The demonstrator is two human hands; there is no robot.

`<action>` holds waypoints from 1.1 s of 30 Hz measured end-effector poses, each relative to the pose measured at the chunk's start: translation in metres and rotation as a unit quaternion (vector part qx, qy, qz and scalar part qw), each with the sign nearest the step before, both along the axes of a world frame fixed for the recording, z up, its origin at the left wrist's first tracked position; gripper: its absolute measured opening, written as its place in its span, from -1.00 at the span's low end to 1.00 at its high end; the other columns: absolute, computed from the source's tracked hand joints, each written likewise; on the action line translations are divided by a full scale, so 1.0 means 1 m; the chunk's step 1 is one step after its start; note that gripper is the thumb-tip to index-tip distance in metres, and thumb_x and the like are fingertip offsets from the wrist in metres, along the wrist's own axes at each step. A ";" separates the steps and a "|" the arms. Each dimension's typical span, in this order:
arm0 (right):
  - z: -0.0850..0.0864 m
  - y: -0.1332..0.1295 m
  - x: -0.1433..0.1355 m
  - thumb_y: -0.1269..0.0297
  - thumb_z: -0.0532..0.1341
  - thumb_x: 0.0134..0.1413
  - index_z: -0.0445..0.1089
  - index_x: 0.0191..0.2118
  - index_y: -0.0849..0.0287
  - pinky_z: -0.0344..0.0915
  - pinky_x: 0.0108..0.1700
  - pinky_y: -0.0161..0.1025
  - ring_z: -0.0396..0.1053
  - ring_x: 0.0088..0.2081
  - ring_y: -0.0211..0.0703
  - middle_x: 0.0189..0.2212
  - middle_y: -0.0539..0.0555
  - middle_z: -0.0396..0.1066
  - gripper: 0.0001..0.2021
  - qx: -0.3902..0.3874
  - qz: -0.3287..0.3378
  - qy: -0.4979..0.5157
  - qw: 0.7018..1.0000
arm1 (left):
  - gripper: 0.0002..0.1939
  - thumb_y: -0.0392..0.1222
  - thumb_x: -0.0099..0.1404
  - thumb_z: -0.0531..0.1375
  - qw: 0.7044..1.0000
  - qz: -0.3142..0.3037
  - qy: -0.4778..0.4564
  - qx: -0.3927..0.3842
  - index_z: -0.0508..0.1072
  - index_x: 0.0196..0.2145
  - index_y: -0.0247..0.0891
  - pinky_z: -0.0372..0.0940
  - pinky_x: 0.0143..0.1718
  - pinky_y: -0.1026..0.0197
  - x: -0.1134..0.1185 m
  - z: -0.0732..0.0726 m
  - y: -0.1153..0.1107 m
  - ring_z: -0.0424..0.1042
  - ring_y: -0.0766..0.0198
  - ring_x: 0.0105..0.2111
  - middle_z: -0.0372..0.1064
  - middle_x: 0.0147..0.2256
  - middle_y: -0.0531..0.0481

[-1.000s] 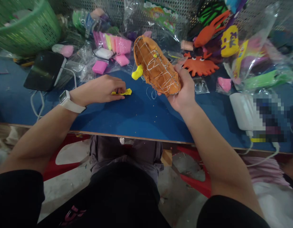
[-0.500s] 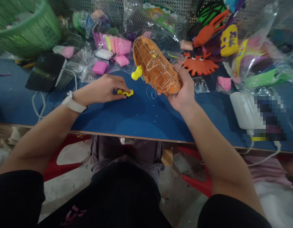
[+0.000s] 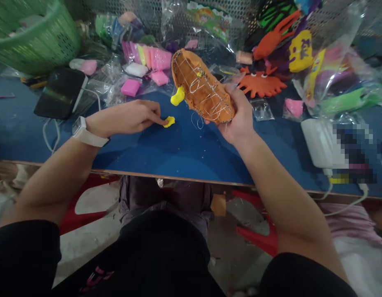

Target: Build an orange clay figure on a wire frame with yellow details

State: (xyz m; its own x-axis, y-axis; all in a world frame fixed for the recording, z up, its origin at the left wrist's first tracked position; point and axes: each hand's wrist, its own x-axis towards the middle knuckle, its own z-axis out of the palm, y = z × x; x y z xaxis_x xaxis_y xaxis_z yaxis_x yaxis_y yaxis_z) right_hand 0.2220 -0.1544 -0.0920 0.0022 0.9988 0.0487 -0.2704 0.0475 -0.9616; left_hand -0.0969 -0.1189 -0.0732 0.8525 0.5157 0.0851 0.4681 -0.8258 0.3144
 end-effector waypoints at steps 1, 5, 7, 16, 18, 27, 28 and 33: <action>0.000 0.000 0.000 -0.28 0.36 0.12 0.69 -0.12 -0.08 0.39 -0.51 -0.07 0.57 0.32 0.45 0.14 0.20 0.72 -0.57 -0.003 -0.003 0.000 1.000 | -0.51 -0.34 0.61 0.11 1.000 0.004 0.004 0.000 0.81 0.17 -0.09 0.54 0.17 0.06 0.000 0.000 0.000 0.71 0.09 -0.04 0.66 0.05 -0.16; -0.001 0.002 0.001 -0.28 0.34 0.13 0.69 -0.16 -0.11 0.33 -0.51 -0.07 0.58 0.29 0.44 0.10 0.18 0.74 -0.59 -0.006 -0.005 -0.010 1.000 | -0.67 -0.23 0.64 0.20 0.999 0.034 -0.029 0.020 0.77 0.12 -0.16 0.51 0.29 -0.06 0.006 -0.003 -0.001 0.70 -0.01 0.03 0.65 0.02 -0.18; -0.002 0.002 0.003 -0.27 0.33 0.14 0.71 -0.16 -0.07 0.34 -0.50 -0.04 0.59 0.27 0.45 0.07 0.21 0.74 -0.58 0.003 -0.001 -0.008 1.000 | -0.73 -0.20 0.65 0.22 0.997 0.049 -0.055 0.029 0.73 0.09 -0.21 0.50 0.31 -0.15 0.011 -0.005 -0.001 0.69 -0.07 0.06 0.65 0.00 -0.20; -0.005 0.005 0.007 -0.30 0.45 0.06 0.71 -0.14 -0.07 0.51 -0.43 0.03 0.62 0.24 0.47 0.12 0.17 0.74 -0.55 0.019 0.016 0.006 1.000 | -0.76 -0.08 0.65 0.31 0.991 0.041 -0.129 -0.010 0.80 -0.04 -0.16 0.48 0.42 -0.22 0.013 -0.015 0.003 0.77 0.02 0.01 0.78 -0.07 -0.03; -0.007 0.009 0.008 -0.34 0.52 -0.05 0.69 -0.14 -0.09 0.61 -0.35 0.14 0.61 0.26 0.52 0.14 0.15 0.73 -0.50 0.030 0.029 0.002 0.999 | -0.75 -0.07 0.65 0.31 0.991 0.020 -0.130 -0.017 0.82 -0.01 -0.14 0.50 0.40 -0.14 0.010 -0.017 0.006 0.79 0.07 -0.05 0.79 -0.12 0.00; -0.012 0.019 0.011 -0.44 0.59 -0.35 0.69 -0.21 -0.11 0.66 -0.22 0.30 0.56 0.36 0.64 0.03 0.15 0.78 -0.37 0.020 0.020 0.001 1.000 | -0.63 -0.19 0.70 0.13 0.994 0.006 -0.110 -0.022 0.76 0.14 -0.21 0.54 0.26 -0.02 0.007 -0.013 0.008 0.77 0.07 -0.01 0.77 0.04 -0.13; -0.012 0.020 0.012 -0.44 0.59 -0.36 0.69 -0.22 -0.11 0.67 -0.19 0.32 0.55 0.37 0.65 0.02 0.16 0.78 -0.37 0.020 0.022 0.002 1.000 | -0.67 -0.17 0.69 0.17 0.994 0.009 -0.108 -0.019 0.76 0.11 -0.21 0.54 0.26 -0.03 0.007 -0.014 0.008 0.76 0.06 -0.01 0.76 0.02 -0.14; -0.014 0.024 0.015 -0.44 0.60 -0.37 0.68 -0.18 -0.10 0.68 0.06 0.48 0.53 0.43 0.63 0.10 0.12 0.78 -0.34 0.032 0.032 -0.006 0.999 | -0.78 -0.10 0.62 0.30 0.995 0.019 -0.101 -0.005 0.73 -0.11 -0.23 0.55 0.19 -0.06 0.007 -0.017 0.012 0.72 0.07 -0.12 0.72 -0.14 -0.10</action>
State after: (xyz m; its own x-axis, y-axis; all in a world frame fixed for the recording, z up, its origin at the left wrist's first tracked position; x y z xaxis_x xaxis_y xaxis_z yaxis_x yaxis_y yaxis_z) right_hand 0.2368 -0.1306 -0.1064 -0.0630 0.9918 0.1112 -0.2639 0.0909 -0.9603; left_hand -0.0895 -0.1071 -0.0897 0.7991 0.5482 0.2467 0.4249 -0.8053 0.4134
